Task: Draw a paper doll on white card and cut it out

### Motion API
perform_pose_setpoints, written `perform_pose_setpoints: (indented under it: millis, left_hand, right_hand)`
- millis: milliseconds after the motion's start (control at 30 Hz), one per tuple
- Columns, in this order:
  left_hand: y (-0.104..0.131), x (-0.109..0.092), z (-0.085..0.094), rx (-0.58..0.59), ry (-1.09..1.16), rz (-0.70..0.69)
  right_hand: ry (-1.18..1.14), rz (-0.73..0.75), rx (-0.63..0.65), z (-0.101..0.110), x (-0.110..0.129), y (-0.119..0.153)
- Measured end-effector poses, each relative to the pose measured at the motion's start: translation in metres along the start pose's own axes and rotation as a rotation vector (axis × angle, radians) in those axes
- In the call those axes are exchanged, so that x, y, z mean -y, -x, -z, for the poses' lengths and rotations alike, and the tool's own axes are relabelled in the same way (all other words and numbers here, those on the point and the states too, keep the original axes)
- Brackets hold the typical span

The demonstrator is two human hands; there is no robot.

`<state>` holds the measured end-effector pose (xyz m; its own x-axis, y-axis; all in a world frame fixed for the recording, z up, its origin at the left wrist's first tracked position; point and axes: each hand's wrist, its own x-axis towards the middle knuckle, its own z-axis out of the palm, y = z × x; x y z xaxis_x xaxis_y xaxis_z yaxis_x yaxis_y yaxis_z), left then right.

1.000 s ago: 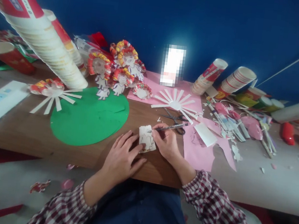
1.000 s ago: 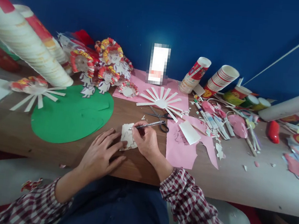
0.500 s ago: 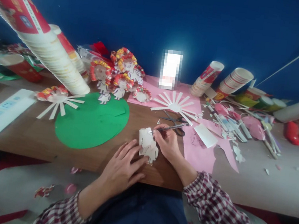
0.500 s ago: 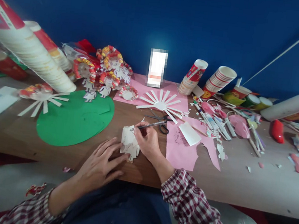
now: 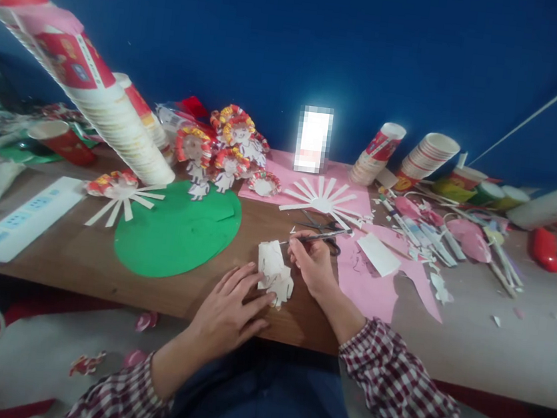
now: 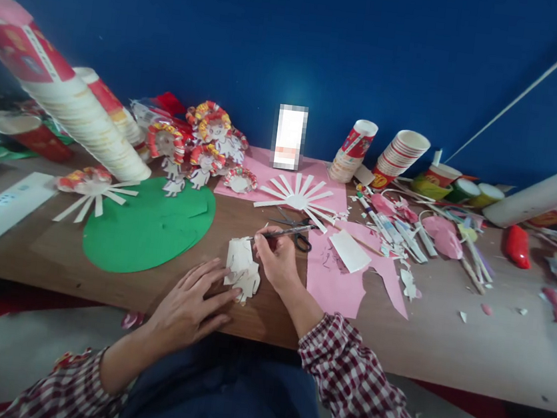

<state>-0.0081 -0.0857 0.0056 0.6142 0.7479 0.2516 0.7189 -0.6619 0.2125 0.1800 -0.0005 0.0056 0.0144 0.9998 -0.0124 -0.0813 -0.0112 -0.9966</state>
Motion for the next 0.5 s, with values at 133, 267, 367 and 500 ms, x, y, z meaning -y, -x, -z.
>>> perform_pose_setpoints:
  millis: [133, 267, 367, 500]
  left_hand:
    - [0.001, -0.005, -0.001, -0.027, -0.013, 0.012]
    - [0.003, -0.01, -0.004, -0.065, -0.033, 0.04]
    - [0.004, -0.011, -0.005, -0.071, -0.046, 0.046]
    - [0.004, -0.011, -0.006, -0.091, -0.065, 0.044]
  right_hand:
    - [0.117, 0.078, 0.054, 0.007, 0.002, 0.0]
    - [0.521, 0.288, 0.147, 0.02, 0.013, 0.004]
    - [0.78, 0.405, 0.229, 0.03, 0.021, 0.007]
    - [0.843, 0.386, 0.394, 0.034, 0.024, 0.009]
